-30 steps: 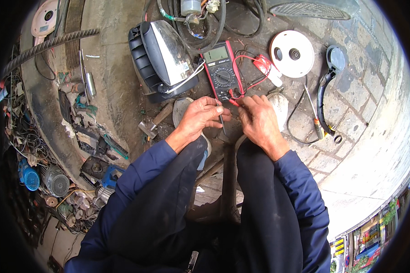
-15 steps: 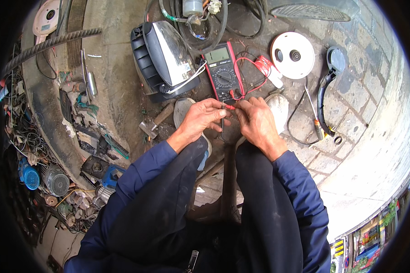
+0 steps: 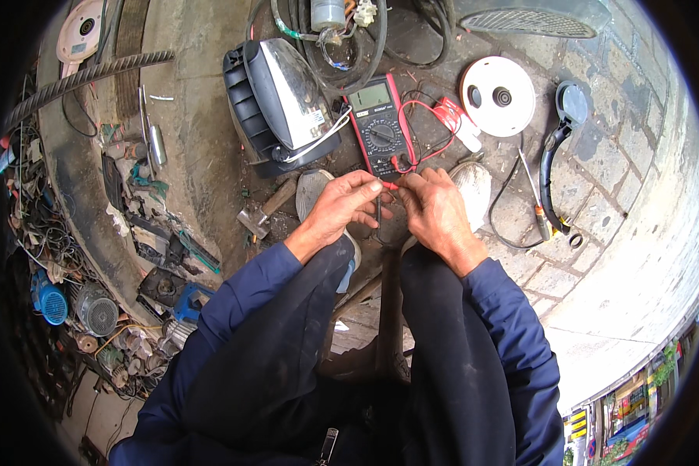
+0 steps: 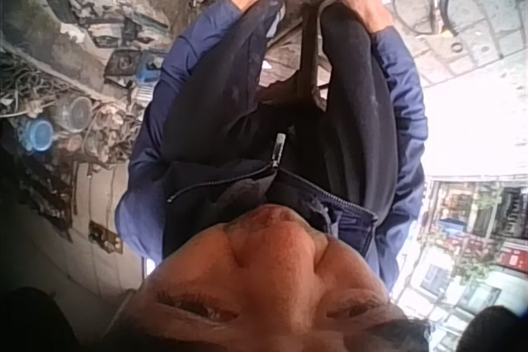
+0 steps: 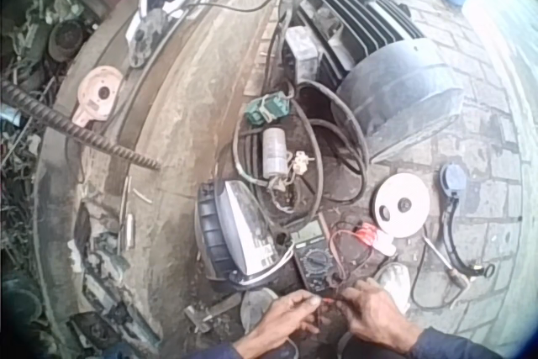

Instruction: The person uses a multimeter to test a small black electronic component. They connect the multimeter probes to the component terminals and observe the readings on the multimeter display.

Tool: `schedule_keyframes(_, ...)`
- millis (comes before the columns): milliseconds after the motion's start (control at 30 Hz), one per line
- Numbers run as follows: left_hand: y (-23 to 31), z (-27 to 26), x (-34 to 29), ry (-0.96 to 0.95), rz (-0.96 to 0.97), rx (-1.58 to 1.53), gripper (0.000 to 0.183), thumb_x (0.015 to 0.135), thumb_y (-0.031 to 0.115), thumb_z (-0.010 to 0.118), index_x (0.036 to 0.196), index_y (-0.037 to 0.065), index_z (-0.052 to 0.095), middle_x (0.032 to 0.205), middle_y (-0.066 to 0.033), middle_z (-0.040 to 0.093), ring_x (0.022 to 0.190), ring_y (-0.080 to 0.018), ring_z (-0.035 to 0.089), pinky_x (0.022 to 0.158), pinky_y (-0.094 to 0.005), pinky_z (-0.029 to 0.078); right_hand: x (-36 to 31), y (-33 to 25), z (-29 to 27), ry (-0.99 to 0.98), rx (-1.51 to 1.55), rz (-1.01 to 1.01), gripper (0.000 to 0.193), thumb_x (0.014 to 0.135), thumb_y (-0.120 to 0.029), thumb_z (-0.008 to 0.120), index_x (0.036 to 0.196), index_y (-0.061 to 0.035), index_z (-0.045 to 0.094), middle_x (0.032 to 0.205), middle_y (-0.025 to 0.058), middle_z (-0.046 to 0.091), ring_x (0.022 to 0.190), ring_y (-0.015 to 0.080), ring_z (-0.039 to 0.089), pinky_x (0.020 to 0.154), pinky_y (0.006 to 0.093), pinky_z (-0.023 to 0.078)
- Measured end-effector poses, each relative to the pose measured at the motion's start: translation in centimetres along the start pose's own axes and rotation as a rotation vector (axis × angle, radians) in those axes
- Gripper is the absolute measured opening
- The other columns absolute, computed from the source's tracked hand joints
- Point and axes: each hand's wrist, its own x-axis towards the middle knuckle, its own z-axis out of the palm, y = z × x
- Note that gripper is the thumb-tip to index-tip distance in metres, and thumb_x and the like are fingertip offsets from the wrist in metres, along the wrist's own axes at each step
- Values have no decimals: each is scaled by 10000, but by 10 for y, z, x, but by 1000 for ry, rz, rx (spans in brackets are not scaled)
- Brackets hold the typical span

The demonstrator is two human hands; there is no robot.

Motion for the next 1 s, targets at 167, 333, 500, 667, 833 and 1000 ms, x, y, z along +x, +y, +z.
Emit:
schedule_keyframes(167, -2, 0, 3, 13, 28, -5, 238, 1082, 294, 621, 1129, 62, 650, 1019, -63, 715, 860, -188, 766, 636, -275, 601, 0, 0, 1, -2, -1, -2, 130, 919, -67, 689, 1037, -45, 738, 872, 153, 637, 856, 379, 580, 781, 465, 480)
schedule_keyframes(333, -6, -1, 5, 24, 62, 5, 214, 1079, 280, 626, 1085, 70, 667, 976, -37, 716, 853, -164, 759, 652, -253, 569, 0, 1, 2, 16, 15, -7, 124, 921, -72, 692, 1034, -49, 738, 883, 152, 641, 861, 379, 582, 784, 466, 481)
schedule_keyframes(500, -9, -3, 7, 10, 102, 5, 228, 1079, 266, 622, 1119, 53, 692, 1037, -57, 725, 891, -174, 743, 788, -308, 613, 0, 1, 2, 10, 15, -1, 117, 923, -79, 695, 1026, -44, 737, 888, 152, 649, 865, 378, 588, 789, 463, 487)
schedule_keyframes(667, -13, -2, 9, 19, 143, -48, 174, 1075, 238, 625, 1042, 77, 679, 948, -20, 709, 832, -135, 731, 697, -246, 543, 0, 1, 2, 6, 36, 3, 114, 928, -86, 693, 1023, -42, 737, 892, 150, 655, 858, 378, 591, 790, 463, 490)
schedule_keyframes(833, -15, -6, 9, -14, 134, -31, 192, 1080, 239, 615, 1078, 59, 681, 1006, -42, 710, 900, -165, 727, 814, -315, 601, 1, 3, 1, -26, 73, 46, 119, 932, -113, 693, 1007, -34, 740, 913, 161, 672, 894, 379, 615, 802, 465, 502)
schedule_keyframes(1000, -20, -7, 10, -17, 107, 2, 186, 1079, 237, 613, 1075, 64, 678, 991, -35, 711, 928, -159, 724, 789, -301, 572, 12, 13, 0, 60, 25, 92, 150, 910, -156, 727, 981, -24, 736, 914, 175, 699, 919, 390, 651, 818, 470, 526)
